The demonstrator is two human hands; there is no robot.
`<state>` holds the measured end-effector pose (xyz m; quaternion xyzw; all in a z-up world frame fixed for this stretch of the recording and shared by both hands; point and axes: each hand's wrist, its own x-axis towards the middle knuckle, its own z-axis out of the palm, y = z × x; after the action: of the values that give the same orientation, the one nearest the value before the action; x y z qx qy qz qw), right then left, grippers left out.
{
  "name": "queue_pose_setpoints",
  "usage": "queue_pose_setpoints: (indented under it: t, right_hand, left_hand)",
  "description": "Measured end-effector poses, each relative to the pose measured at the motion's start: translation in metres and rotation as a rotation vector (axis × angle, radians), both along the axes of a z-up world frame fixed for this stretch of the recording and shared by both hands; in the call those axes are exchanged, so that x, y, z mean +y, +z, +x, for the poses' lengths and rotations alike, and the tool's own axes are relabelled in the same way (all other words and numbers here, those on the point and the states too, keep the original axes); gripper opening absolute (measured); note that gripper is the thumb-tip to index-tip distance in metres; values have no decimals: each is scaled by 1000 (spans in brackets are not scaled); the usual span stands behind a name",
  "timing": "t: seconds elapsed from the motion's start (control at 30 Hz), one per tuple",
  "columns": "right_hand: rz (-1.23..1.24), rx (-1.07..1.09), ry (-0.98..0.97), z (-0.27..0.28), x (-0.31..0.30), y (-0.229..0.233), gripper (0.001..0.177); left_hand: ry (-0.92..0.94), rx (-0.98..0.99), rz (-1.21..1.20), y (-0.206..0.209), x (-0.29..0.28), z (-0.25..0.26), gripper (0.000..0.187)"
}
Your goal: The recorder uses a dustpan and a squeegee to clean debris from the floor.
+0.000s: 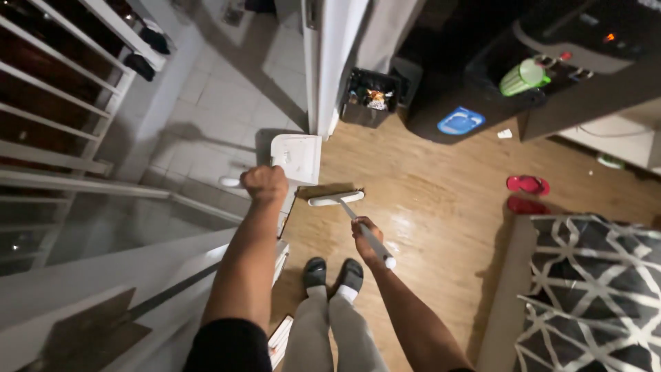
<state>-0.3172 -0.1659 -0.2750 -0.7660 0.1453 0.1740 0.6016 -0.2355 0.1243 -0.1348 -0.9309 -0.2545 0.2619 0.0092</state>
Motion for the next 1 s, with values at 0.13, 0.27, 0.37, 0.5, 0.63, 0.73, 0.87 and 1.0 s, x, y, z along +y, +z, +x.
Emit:
queue_pose_setpoints:
  t: [0.13,0.27,0.37,0.5,0.63,0.73,0.87,1.0]
  right_hand:
    - [-58,-66,65,13,15,-18,16]
    - [-139,-155,197,11,32,10,14]
    - [-149,-217,232,21,40,3,14]
    - [-76,-331,321,37,44,1,11]
    - [-156,-489,453,58,49,4,10]
    - [-150,-612,620,66,57,13,8]
    - [-62,-698,908,63,67,-25,12]
    - [-11,-693,1041,39,81,-35,8]
  left_hand:
    - [-7,-84,23,-21,16,21,23]
    - [25,-57,61,8,35,25,21]
    - [19,-112,88,-5,49,21,19]
    - [151,-167,26,-45,60,-5,30]
    - [489,-626,-322,-221,100,-26,36]
    - [262,-118,51,-65,63,-25,21]
    - [323,-138,49,-51,69,-22,20]
    - [304,68,-31,-96,78,-18,19]
